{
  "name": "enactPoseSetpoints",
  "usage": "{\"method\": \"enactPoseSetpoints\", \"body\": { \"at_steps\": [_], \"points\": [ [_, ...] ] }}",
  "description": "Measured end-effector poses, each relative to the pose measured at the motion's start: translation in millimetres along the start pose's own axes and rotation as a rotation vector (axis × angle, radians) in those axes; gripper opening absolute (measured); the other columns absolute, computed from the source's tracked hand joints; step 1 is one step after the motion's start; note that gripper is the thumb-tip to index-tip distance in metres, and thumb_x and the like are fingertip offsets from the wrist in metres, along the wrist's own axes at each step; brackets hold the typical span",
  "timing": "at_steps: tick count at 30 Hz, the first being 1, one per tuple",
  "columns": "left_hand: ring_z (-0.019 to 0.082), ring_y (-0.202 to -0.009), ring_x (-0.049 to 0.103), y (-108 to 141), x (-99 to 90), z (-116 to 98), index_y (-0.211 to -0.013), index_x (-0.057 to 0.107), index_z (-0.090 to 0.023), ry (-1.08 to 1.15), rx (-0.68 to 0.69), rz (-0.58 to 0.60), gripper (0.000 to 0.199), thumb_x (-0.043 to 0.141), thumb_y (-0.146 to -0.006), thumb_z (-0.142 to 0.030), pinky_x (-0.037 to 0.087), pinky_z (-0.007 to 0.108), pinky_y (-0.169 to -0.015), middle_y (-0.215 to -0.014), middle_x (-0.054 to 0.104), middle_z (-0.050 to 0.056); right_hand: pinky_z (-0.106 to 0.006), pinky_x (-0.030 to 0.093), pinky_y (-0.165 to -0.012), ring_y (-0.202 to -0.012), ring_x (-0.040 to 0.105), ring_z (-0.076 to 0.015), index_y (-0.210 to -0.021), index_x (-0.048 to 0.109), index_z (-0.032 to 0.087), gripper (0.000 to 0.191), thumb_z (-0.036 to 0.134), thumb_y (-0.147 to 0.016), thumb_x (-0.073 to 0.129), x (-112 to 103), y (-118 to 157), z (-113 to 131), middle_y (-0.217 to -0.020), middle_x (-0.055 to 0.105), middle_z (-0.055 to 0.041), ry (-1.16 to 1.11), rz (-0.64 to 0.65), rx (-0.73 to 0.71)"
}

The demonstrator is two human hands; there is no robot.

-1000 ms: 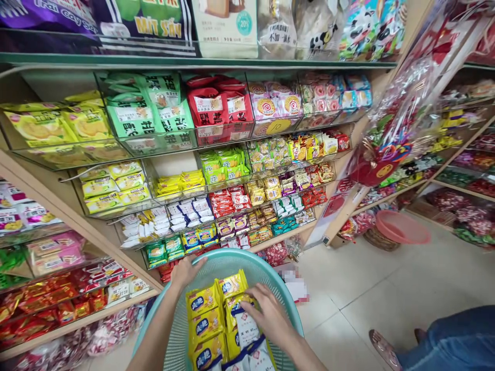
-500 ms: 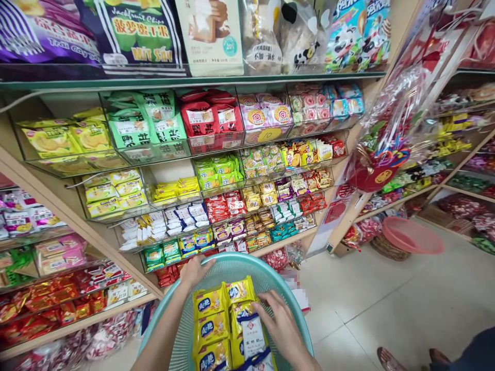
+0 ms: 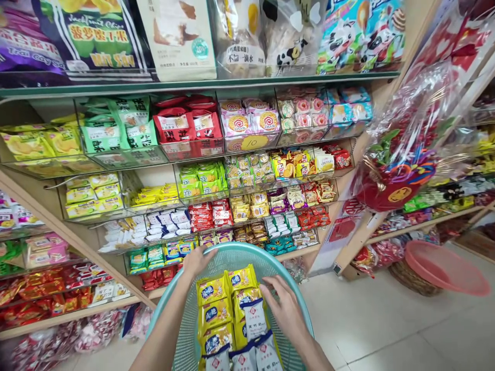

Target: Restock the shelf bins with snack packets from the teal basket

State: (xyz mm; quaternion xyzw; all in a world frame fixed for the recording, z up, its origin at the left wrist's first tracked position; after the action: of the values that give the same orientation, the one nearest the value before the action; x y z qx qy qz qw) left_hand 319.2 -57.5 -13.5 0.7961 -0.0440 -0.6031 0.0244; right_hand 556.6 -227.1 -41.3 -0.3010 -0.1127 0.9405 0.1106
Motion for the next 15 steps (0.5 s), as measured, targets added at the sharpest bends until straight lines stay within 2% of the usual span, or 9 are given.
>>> {"method": "enactPoseSetpoints", "body": {
  "at_steps": [4,8,11,15],
  "points": [
    [0.030,-0.096,0.065,4.0,0.9,-10.4,-0.111,0.064,-0.022,0.001,-0.068,-0.007,0.060,0.038,-0.081,-0.068,0.046,0.034,-0.076,-0.100,0.070,0.014,-0.032,0.050,-0.078,-0.091,0.060,-0.0214,-0.101,0.061,0.021,0.030,0.042,-0.091,0.043,-14.5,-13.5,-10.8,-0.097,0.064,-0.0082,-0.017,-0.017,-0.032],
    [0.027,-0.101,0.063,8.5,-2.8,-7.7,-0.113,0.062,-0.022,-0.010,-0.130,-0.025,0.059,0.039,-0.082,-0.066,0.045,0.031,-0.079,-0.104,0.069,0.013,-0.033,0.050,-0.076,-0.088,0.060,-0.0215,-0.101,0.061,0.020,0.031,0.042,-0.091,0.042,-20.7,-31.9,-13.5,-0.096,0.064,-0.0094,-0.032,-0.012,-0.069],
    [0.027,-0.100,0.064,9.0,-6.2,-2.4,-0.113,0.062,-0.023,-0.020,-0.167,-0.025,0.058,0.039,-0.083,-0.066,0.045,0.030,-0.078,-0.103,0.069,0.013,-0.033,0.049,-0.076,-0.087,0.060,-0.0209,-0.101,0.060,0.020,0.030,0.042,-0.091,0.042,-19.6,-51.4,-11.6,-0.095,0.064,-0.0087,-0.028,0.015,-0.100],
    [0.027,-0.096,0.065,1.9,-8.5,5.1,-0.109,0.064,-0.020,-0.048,-0.203,-0.026,0.060,0.038,-0.082,-0.067,0.045,0.029,-0.075,-0.099,0.070,0.013,-0.035,0.046,-0.085,-0.098,0.058,-0.0214,-0.102,0.059,0.021,0.029,0.040,-0.093,0.040,-8.5,-78.1,-2.8,-0.100,0.062,-0.0081,-0.014,0.100,-0.164]
  ]
}}
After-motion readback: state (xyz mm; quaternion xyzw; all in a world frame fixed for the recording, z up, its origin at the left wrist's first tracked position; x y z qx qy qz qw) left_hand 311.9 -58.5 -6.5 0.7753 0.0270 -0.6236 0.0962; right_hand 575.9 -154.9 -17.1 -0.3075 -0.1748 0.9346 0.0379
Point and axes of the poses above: each hand's wrist, its own y-axis away from the middle knuckle, its own x-axis out of the palm, z = x × y, the point moved 1 cm from there along -y, towards the middle knuckle
